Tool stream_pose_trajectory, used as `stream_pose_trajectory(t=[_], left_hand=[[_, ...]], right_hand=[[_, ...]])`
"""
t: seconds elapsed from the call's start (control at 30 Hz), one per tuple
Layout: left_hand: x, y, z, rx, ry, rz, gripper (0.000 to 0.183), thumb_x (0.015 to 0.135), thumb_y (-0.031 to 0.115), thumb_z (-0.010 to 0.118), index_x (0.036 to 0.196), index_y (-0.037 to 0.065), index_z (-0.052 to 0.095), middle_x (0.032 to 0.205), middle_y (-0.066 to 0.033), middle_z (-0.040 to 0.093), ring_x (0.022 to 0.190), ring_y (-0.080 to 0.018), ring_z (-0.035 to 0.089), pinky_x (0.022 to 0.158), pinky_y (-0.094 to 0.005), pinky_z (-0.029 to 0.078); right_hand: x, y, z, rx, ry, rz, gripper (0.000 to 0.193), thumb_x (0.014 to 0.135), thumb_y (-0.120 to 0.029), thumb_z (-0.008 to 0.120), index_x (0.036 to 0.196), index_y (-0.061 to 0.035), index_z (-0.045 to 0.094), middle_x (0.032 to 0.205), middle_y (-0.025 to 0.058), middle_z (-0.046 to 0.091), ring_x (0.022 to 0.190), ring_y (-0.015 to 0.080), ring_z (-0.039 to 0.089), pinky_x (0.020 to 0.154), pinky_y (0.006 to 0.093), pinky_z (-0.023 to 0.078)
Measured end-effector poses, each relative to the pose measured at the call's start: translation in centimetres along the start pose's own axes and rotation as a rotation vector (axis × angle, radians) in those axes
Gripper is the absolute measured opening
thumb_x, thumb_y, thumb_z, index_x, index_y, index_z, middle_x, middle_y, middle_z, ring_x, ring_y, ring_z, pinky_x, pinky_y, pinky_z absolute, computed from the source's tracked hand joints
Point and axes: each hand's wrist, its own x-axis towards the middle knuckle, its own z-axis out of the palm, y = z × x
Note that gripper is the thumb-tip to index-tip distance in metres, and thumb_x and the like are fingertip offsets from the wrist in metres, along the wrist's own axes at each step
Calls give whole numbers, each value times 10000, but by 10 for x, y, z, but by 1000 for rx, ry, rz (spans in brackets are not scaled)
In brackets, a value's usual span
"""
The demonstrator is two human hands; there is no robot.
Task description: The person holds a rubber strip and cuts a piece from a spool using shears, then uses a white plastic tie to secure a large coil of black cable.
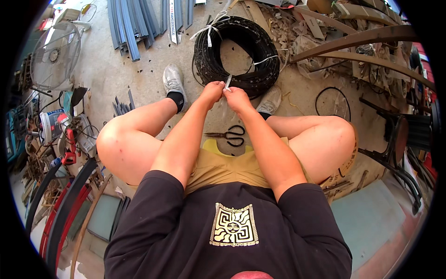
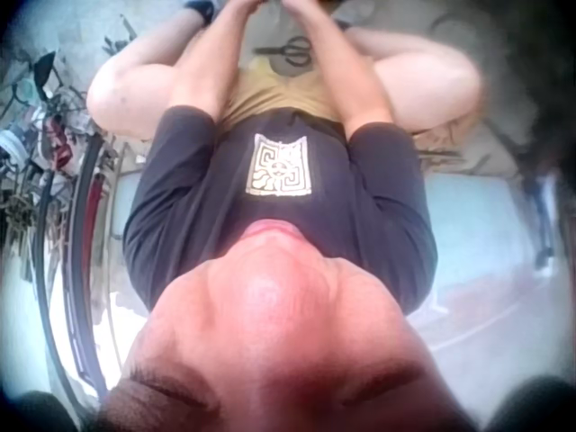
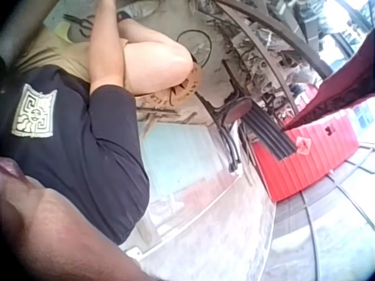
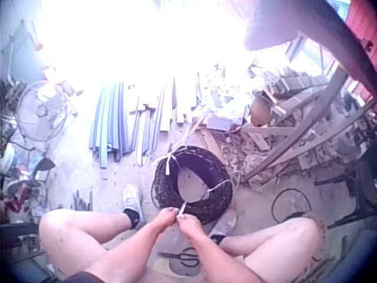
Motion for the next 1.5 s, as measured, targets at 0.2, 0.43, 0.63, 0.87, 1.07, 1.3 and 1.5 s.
stream_pose_trajectory(t=[0.2, 0.43, 0.63, 0.87, 1.07, 1.3, 1.5], left_hand=[[-30, 28, 8, -70, -158, -60, 398, 1135, 425, 526, 939, 129, 706, 686, 36, 547, 530, -105, 385, 497, -307, 292], [-21, 8, -11, 105, -69, -20, 393, 1136, 425, 524, 913, 141, 679, 749, 32, 573, 601, -119, 446, 587, -323, 373], [-33, 12, -8, -86, -70, -87, 330, 1163, 383, 484, 987, 144, 627, 851, 10, 626, 765, -140, 559, 821, -363, 517], [-38, -1, -8, 366, 237, 187, 371, 1119, 361, 509, 1044, 65, 720, 1002, -149, 772, 958, -364, 731, 916, -496, 555], [-69, 8, 10, 704, 294, 372, 354, 1088, 369, 534, 1139, 80, 732, 1081, -242, 766, 1074, -469, 707, 931, -565, 538], [-70, 4, 17, 816, 230, 511, 363, 1072, 393, 578, 1175, 65, 693, 1042, -256, 761, 1015, -478, 715, 882, -587, 548], [-62, 1, 22, 766, 227, 440, 346, 1089, 387, 557, 1111, 98, 748, 1008, -234, 768, 973, -457, 727, 864, -576, 554]], right_hand=[[-15, -6, -5, -310, 49, -113, 396, 1044, -369, 599, 1111, -21, 775, 1127, 235, 776, 1090, 429, 725, 945, 505, 558], [-43, -48, -47, -463, -173, -168, 342, 1037, -342, 601, 1068, -78, 816, 1081, 201, 784, 1048, 387, 736, 951, 471, 563], [-80, -85, -94, -699, -81, -105, 353, 1056, -371, 610, 981, -95, 818, 1032, 157, 790, 1019, 359, 735, 914, 471, 563], [-95, -103, -102, -579, -42, -211, 355, 1049, -331, 609, 943, -49, 797, 960, 176, 779, 930, 363, 730, 877, 454, 564], [-87, -117, -97, -541, -117, -304, 355, 1039, -321, 612, 951, -31, 797, 936, 204, 770, 903, 383, 729, 859, 461, 565], [-64, -133, -86, -611, -140, -393, 353, 1035, -315, 618, 942, -26, 797, 942, 227, 761, 925, 407, 721, 877, 472, 561], [-38, -168, -83, -453, -189, -467, 380, 1028, -325, 619, 917, -1, 783, 909, 220, 755, 897, 385, 715, 861, 460, 551]])
